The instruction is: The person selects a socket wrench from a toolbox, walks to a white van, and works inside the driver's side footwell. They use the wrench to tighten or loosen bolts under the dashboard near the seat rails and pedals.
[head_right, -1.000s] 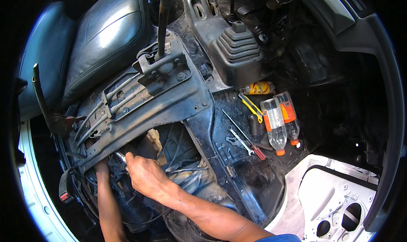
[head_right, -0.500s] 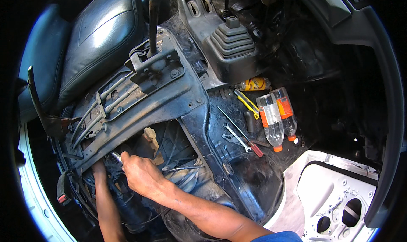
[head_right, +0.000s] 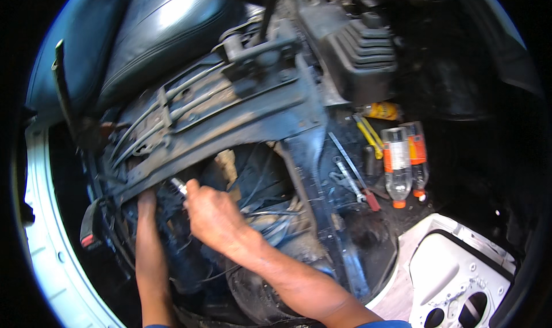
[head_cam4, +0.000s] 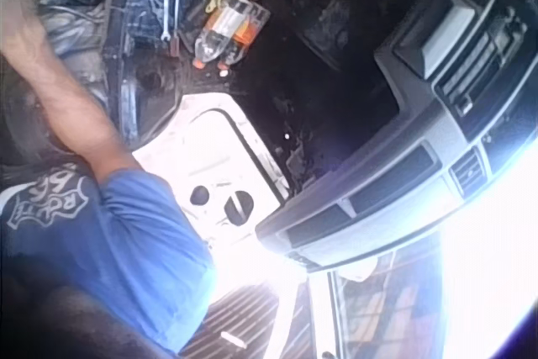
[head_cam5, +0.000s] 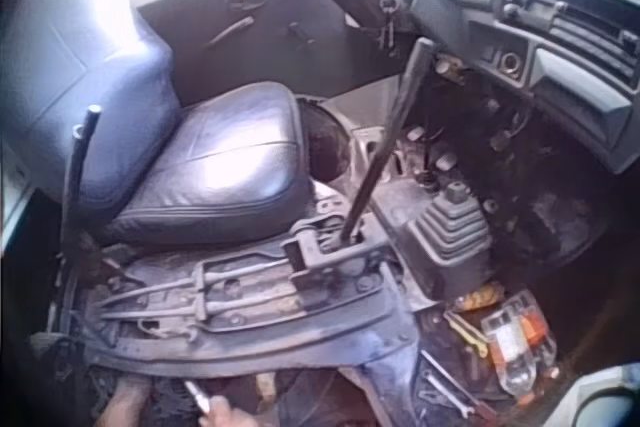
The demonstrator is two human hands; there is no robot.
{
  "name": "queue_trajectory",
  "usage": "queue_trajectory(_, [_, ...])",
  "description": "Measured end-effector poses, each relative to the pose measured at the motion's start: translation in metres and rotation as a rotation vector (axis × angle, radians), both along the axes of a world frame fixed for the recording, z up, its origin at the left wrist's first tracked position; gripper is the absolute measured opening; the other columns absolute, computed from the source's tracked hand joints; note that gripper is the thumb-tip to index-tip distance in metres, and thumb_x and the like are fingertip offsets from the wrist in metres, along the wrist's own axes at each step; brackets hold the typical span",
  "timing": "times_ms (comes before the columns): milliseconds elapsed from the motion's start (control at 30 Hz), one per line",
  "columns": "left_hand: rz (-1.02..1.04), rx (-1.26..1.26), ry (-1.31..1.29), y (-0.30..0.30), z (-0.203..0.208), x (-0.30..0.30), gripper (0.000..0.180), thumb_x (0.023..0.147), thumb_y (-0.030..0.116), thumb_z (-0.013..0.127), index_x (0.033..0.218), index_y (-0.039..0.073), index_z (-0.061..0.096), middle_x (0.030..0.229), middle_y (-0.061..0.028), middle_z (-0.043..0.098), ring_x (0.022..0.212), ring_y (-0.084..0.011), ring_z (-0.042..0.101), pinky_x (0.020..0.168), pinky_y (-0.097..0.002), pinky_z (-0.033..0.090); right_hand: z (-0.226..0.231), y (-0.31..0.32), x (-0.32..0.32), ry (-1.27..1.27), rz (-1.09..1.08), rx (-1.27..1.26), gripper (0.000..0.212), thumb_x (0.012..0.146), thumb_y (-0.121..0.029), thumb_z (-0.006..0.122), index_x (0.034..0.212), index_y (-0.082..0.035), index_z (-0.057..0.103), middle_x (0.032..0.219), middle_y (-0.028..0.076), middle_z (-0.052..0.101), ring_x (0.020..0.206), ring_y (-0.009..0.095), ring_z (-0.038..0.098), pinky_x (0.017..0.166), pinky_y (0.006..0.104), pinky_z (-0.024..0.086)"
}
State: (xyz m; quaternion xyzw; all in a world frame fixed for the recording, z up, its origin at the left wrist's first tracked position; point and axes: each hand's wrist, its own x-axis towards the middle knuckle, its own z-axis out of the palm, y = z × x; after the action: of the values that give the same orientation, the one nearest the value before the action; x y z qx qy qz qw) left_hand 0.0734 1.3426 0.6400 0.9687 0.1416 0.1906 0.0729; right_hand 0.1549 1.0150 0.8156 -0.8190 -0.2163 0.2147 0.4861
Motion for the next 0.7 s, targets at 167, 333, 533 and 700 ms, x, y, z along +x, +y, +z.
queue_trajectory(167, [-0.009, -0.001, 0.014, -0.001, 0.001, 0.006, 0.060, 0.096, 0.034, 0.057, 0.144, -0.001, 0.047, 0.145, -0.0243, 0.049, 0.136, -0.0372, 0.044, 0.114, -0.0465, 0.032, 0.006, -0.001, 0.004, 0.020, 0.023, 0.003, 0.021, 0.092, -0.012, 0.065, 0.091, 0.000, 0.047, 0.071, 0.026, 0.062, 0.071, 0.048, 0.063, 0.062, 0.0536, 0.050])
queue_trajectory(333, [-0.017, 0.003, 0.040, -0.003, 0.004, 0.018, 0.060, 0.095, 0.034, 0.058, 0.143, -0.002, 0.049, 0.144, -0.0251, 0.051, 0.134, -0.0380, 0.046, 0.113, -0.0469, 0.034, 0.009, -0.001, 0.006, 0.064, 0.031, -0.041, 0.022, 0.092, -0.012, 0.065, 0.091, -0.001, 0.047, 0.070, 0.026, 0.061, 0.072, 0.048, 0.063, 0.062, 0.0537, 0.049])
queue_trajectory(533, [-0.021, -0.055, 0.007, 0.001, 0.007, 0.036, 0.061, 0.095, 0.033, 0.059, 0.142, -0.002, 0.048, 0.143, -0.0260, 0.051, 0.133, -0.0392, 0.047, 0.113, -0.0473, 0.035, 0.011, 0.000, 0.006, 0.034, 0.035, -0.078, 0.020, 0.093, -0.013, 0.064, 0.094, -0.001, 0.049, 0.069, 0.026, 0.061, 0.070, 0.048, 0.063, 0.061, 0.0529, 0.050])
queue_trajectory(700, [-0.017, -0.079, 0.004, 0.005, 0.006, 0.037, 0.061, 0.094, 0.032, 0.060, 0.142, -0.003, 0.048, 0.142, -0.0268, 0.051, 0.133, -0.0403, 0.047, 0.112, -0.0476, 0.035, 0.011, 0.002, 0.005, 0.047, 0.052, -0.080, 0.019, 0.093, -0.012, 0.064, 0.095, -0.001, 0.049, 0.066, 0.025, 0.060, 0.067, 0.047, 0.064, 0.059, 0.0518, 0.050])
